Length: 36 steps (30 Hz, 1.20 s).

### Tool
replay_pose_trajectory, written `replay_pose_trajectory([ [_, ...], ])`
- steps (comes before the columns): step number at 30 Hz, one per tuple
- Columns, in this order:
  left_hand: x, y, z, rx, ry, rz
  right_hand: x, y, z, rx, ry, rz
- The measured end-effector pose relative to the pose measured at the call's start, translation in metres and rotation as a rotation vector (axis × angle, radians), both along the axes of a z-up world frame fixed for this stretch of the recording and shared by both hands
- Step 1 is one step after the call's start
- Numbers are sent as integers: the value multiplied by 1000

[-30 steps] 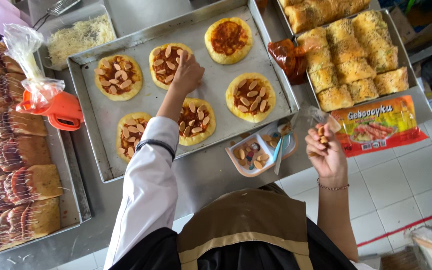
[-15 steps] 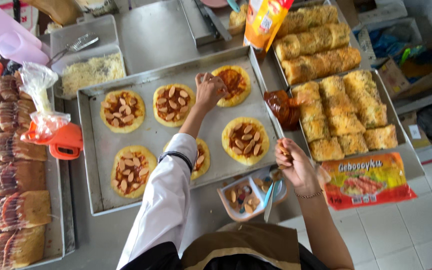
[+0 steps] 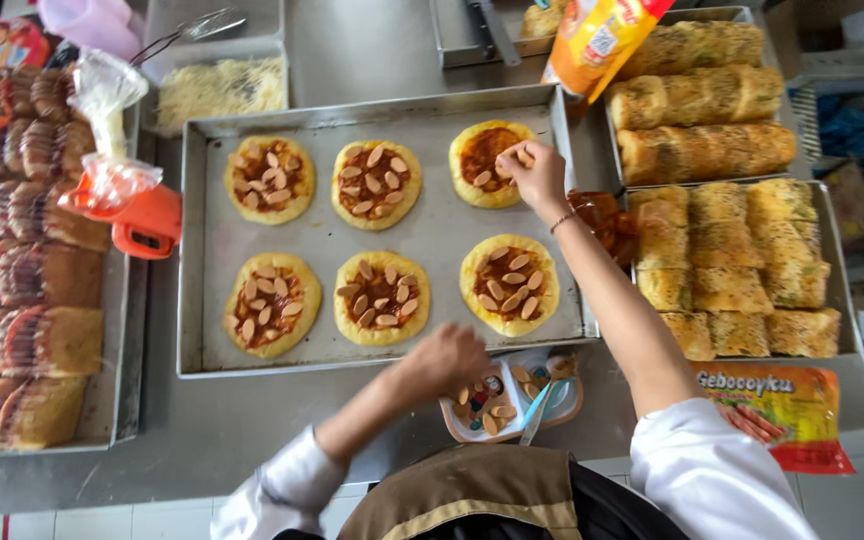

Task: The person places small sliced pieces of food by hand onto prepared rounds of dough on a metal tray, working through multiple trays of pastries in a bakery.

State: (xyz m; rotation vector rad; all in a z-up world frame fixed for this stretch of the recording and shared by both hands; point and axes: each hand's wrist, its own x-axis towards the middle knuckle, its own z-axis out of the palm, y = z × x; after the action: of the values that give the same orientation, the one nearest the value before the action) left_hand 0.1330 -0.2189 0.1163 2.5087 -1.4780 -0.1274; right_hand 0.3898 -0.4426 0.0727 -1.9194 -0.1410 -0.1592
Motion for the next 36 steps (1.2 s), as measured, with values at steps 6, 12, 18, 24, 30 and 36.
replay_pose_trajectory([
  [6, -69, 25, -25, -121, 98, 195, 37, -11, -30, -301, -191, -19],
  [12, -82, 25, -38, -197, -1, 316, 42, -23, -32, -302, -155, -14],
  [18, -85, 20, -47, -207, 85, 374, 51, -30, -30, -325, -138, -29],
  [24, -87, 18, -54, -328, 77, 371, 56, -5, -19, -298, -71, 179],
  [30, -89, 25, -51, -433, -6, 380, 75, 19, -29, -335, -130, 133],
  [36, -80, 21, -32, -669, 77, 461, 117, -18, -69, 247, 328, 198],
])
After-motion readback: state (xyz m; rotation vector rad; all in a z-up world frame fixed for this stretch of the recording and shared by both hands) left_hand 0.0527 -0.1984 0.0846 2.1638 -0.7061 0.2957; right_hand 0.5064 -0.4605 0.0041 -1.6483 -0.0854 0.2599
